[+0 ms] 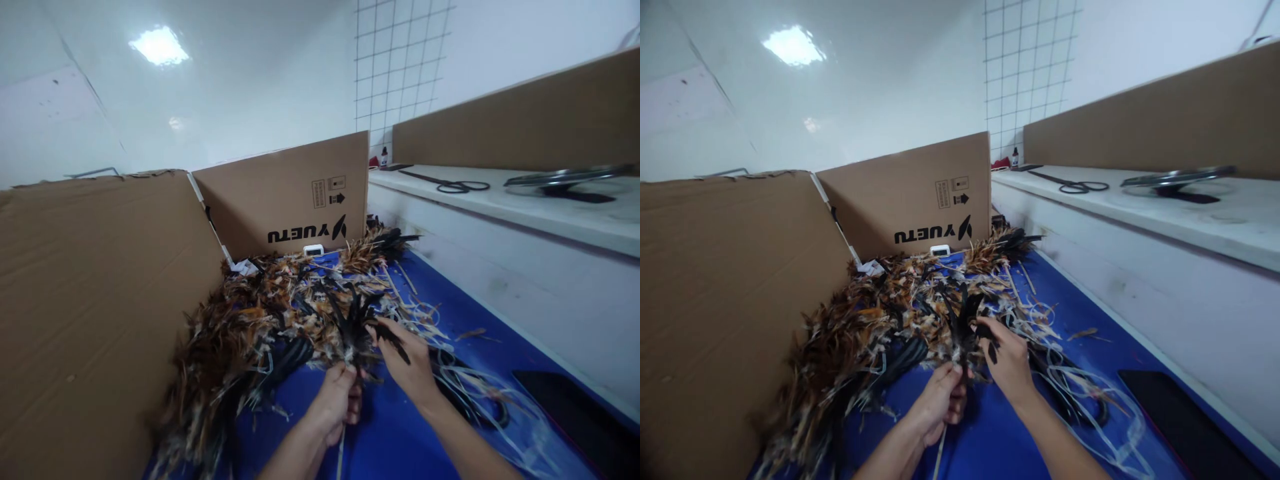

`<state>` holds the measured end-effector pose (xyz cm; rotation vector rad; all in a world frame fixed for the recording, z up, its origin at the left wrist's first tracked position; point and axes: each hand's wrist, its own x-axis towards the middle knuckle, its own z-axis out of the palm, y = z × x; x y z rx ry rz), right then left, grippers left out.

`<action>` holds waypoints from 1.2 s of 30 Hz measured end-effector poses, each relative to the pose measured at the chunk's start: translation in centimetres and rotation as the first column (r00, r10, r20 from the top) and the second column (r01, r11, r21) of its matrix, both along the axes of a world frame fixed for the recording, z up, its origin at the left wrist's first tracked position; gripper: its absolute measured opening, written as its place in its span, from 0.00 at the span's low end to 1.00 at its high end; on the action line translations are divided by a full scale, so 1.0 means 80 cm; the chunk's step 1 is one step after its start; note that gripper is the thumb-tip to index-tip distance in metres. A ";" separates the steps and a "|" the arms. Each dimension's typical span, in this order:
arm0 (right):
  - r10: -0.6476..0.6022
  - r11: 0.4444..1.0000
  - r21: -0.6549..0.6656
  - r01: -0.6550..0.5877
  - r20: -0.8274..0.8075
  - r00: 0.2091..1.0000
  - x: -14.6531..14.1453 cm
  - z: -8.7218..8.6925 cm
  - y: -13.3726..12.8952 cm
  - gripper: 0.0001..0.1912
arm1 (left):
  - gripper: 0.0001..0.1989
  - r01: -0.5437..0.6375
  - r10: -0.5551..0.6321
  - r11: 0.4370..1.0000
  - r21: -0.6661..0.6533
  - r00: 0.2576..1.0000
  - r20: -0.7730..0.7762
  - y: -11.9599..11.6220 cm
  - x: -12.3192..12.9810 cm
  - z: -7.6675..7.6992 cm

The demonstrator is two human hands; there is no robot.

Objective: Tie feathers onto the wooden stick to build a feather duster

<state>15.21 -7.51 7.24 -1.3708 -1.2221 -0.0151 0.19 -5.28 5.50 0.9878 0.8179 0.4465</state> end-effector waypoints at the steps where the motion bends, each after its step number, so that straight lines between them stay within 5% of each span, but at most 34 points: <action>1: 0.005 1.000 0.011 -0.005 0.051 0.999 0.001 0.001 -0.001 0.10 | 0.25 0.003 -0.003 1.000 0.004 1.000 -0.010 0.000 0.000 0.000; 9: 0.021 0.999 0.032 -0.027 0.160 0.987 0.003 0.000 0.001 0.13 | 0.23 0.024 -0.024 0.999 0.048 1.000 -0.014 -0.005 0.000 0.008; 26: 0.260 0.944 -0.236 -0.230 0.105 0.960 0.000 0.005 -0.002 0.14 | 0.33 0.012 -0.012 1.000 -0.024 1.000 -0.005 -0.004 0.001 0.004; 36: 0.139 0.952 -0.262 -0.156 -0.084 0.987 -0.008 -0.003 0.004 0.13 | 0.30 -0.010 0.011 0.999 -0.031 1.000 0.027 -0.004 0.000 -0.003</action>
